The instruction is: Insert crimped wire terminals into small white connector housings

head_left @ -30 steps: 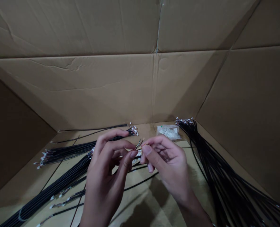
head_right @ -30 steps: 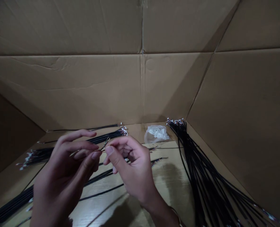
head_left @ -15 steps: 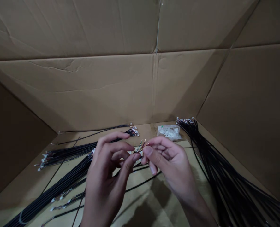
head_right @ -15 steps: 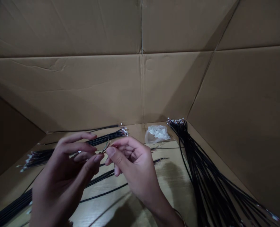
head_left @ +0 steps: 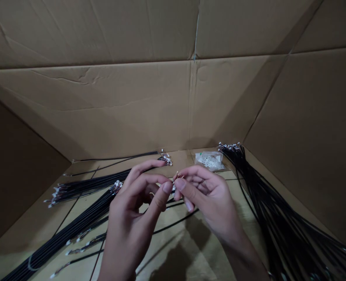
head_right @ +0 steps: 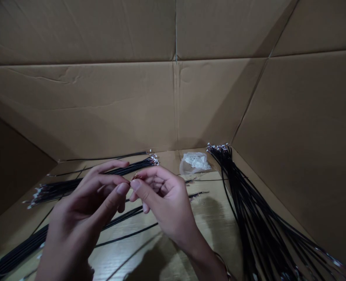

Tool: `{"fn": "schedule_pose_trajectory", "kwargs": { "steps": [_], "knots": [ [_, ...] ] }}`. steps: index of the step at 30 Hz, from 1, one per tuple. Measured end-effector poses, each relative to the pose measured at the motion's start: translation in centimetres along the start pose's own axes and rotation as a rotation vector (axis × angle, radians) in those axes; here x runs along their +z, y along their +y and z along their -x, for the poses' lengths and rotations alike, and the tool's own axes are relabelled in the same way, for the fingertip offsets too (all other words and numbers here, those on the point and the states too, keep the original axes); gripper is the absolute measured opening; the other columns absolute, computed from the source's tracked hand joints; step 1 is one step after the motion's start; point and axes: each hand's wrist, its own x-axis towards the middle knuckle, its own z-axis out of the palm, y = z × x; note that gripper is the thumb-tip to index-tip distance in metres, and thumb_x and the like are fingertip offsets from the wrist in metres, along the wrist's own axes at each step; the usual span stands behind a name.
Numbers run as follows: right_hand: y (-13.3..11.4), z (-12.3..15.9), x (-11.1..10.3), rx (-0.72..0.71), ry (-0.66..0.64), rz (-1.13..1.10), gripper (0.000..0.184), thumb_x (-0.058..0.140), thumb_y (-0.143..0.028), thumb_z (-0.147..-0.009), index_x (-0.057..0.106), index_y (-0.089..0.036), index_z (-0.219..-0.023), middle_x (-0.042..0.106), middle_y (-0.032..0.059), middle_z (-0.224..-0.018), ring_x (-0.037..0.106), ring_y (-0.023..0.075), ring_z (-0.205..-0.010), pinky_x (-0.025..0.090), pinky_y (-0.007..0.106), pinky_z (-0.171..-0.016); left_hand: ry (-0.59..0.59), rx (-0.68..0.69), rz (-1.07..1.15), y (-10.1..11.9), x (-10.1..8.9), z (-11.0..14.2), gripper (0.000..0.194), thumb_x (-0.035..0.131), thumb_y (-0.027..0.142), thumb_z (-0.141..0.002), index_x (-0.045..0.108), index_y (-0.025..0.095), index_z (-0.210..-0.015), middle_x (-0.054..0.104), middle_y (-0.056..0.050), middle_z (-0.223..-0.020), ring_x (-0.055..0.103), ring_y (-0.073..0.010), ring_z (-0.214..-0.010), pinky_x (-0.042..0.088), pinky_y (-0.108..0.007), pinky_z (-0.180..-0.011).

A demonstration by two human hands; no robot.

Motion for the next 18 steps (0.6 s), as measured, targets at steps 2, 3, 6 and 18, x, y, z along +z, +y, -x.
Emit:
{"fn": "schedule_pose_trajectory", "kwargs": {
  "steps": [2, 3, 6, 18],
  "knots": [
    [-0.07, -0.05, -0.09, 0.007, -0.005, 0.001, 0.012, 0.081, -0.025, -0.085, 0.071, -0.020, -0.085, 0.068, -0.0029, -0.064, 0.052, 0.0075, -0.049, 0.044, 0.018, -0.046, -0.028, -0.021, 0.019, 0.07, -0.10, -0.05, 0.020, 0.069, 0.029, -0.097, 0.075, 0.029, -0.077, 0.073, -0.001, -0.120, 0.068, -0.0189, -0.107, 0.055, -0.020, -0.069],
    [-0.09, -0.09, -0.13, 0.014, -0.013, -0.003, 0.013, 0.082, -0.025, -0.084, 0.071, -0.020, -0.084, 0.068, -0.0029, -0.063, 0.051, 0.0074, -0.048, 0.043, 0.018, -0.045, -0.037, -0.030, 0.030, 0.04, -0.18, -0.09, 0.021, 0.069, 0.030, -0.096, 0.075, 0.029, -0.076, 0.074, -0.002, -0.118, 0.068, -0.0191, -0.103, 0.055, -0.021, -0.066],
    [-0.03, -0.22, -0.16, 0.030, -0.044, -0.033, 0.014, 0.084, -0.023, -0.083, 0.070, -0.019, -0.086, 0.068, -0.0037, -0.063, 0.048, 0.0061, -0.046, 0.041, 0.018, -0.044, -0.033, -0.044, 0.032, -0.24, -0.44, -0.29, 0.024, 0.071, 0.029, -0.095, 0.074, 0.028, -0.071, 0.074, -0.003, -0.109, 0.065, -0.0172, -0.085, 0.048, -0.022, -0.054],
    [0.65, -0.30, 0.00, -0.004, -0.047, -0.079, 0.013, 0.084, -0.019, -0.084, 0.071, -0.018, -0.085, 0.068, -0.0038, -0.064, 0.056, 0.0056, -0.053, 0.039, 0.014, -0.047, 0.032, -0.093, 0.074, -0.20, 0.40, -0.25, 0.024, 0.075, 0.034, -0.092, 0.075, 0.024, -0.070, 0.077, -0.004, -0.110, 0.066, -0.0146, -0.079, 0.044, -0.020, -0.049]
  ]
}}
